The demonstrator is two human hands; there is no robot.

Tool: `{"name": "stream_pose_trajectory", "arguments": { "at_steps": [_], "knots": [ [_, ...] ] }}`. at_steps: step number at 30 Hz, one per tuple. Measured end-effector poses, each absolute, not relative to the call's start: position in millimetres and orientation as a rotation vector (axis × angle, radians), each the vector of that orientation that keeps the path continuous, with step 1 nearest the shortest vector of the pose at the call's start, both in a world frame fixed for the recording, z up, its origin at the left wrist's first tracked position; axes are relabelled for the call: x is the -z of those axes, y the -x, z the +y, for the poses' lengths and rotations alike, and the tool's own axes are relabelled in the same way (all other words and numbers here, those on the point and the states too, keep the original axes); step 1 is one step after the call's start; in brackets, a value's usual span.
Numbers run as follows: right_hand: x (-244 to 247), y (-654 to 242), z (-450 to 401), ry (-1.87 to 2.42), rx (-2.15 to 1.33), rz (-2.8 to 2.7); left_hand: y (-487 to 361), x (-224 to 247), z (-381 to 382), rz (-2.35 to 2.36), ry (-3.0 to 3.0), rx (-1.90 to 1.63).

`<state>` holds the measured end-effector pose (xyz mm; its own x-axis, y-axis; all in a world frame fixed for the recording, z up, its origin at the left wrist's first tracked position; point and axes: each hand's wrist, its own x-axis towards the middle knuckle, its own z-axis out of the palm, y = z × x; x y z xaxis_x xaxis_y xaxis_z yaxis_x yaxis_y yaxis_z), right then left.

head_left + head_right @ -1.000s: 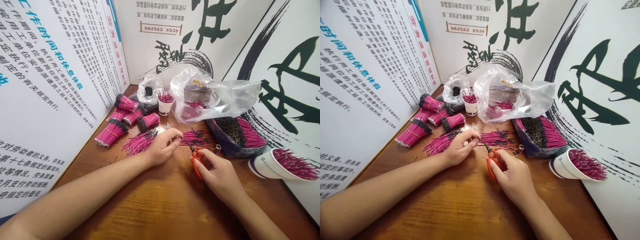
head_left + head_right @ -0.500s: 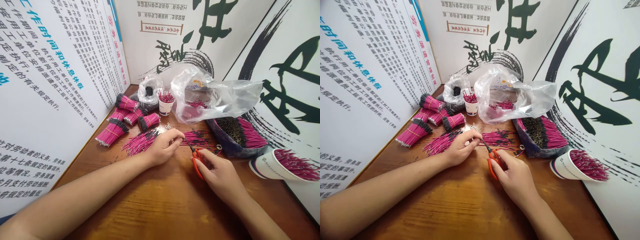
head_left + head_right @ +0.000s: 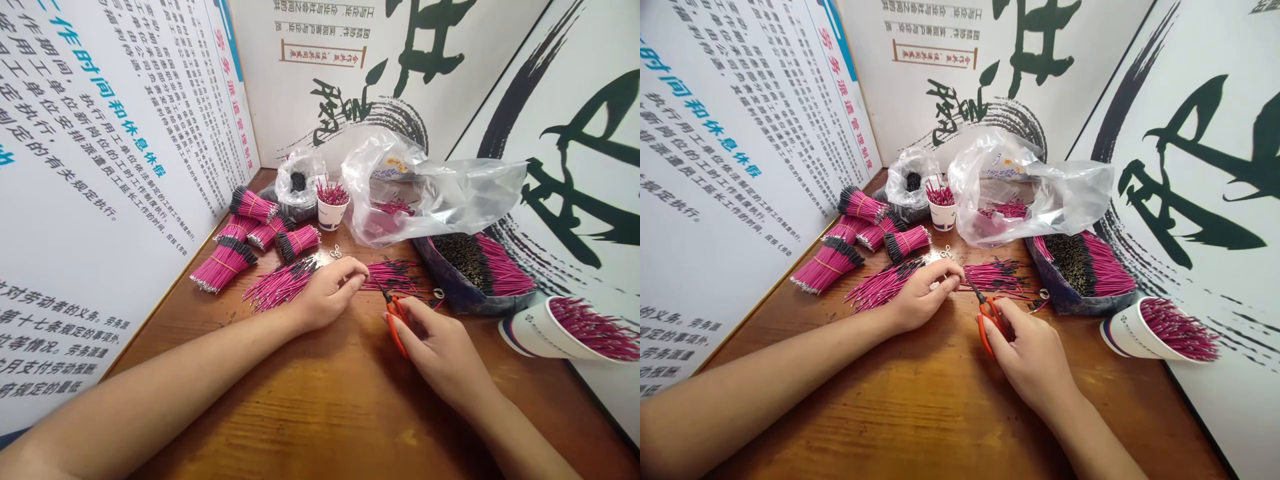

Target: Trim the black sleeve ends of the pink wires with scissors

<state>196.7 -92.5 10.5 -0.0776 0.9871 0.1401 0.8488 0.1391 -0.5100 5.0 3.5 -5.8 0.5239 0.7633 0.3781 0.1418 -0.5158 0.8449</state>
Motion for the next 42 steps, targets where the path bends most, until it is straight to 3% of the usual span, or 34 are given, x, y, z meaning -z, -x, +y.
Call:
{"name": "stream_pose_trajectory", "arguments": {
  "at_steps": [42],
  "knots": [
    [-10.2, -195.0, -93.9, 1.710, -0.639, -1.947, -6.2, 6.9, 4.4, 0.685, -1.938, -0.981]
  ]
}}
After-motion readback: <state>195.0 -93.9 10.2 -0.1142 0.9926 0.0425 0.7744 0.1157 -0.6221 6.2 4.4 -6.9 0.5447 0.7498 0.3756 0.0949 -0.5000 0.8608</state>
